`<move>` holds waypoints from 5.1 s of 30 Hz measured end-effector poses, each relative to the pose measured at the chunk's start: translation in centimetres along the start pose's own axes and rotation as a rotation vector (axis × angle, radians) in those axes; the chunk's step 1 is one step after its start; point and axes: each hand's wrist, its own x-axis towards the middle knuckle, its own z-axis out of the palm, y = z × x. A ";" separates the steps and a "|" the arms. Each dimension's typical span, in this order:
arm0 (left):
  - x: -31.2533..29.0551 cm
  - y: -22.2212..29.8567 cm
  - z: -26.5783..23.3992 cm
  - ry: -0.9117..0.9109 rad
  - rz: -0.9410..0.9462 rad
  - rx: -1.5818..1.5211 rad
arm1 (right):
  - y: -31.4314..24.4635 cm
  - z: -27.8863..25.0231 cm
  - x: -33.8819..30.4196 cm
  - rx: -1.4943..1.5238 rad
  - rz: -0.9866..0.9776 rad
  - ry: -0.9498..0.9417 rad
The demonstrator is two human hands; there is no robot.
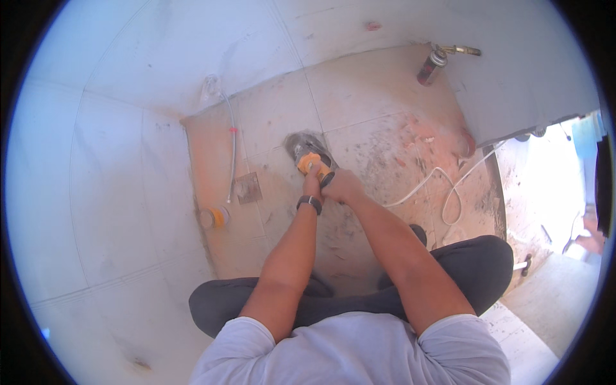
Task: The person sits on the floor and uses an angle grinder to grind a circular area on the tiled floor. The person holds the tool with both hands and moves it in a circular motion to remove material from the floor surface.
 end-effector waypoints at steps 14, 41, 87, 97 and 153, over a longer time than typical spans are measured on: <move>1.3 -0.8 -0.8 0.098 0.002 0.009 | -0.3 1.2 1.1 -0.013 -0.002 0.026; 2.4 -1.3 -1.1 0.094 0.028 -0.042 | -0.3 1.3 1.7 -0.063 -0.017 0.030; -0.3 0.3 2.6 0.205 0.016 -0.013 | 2.2 -2.1 5.5 0.034 -0.025 -0.172; 0.0 0.1 1.8 0.176 0.015 -0.003 | 1.8 -1.0 4.2 0.059 0.005 -0.088; 1.2 0.1 1.7 0.131 -0.101 -0.077 | 2.2 -3.0 6.2 0.017 0.010 -0.232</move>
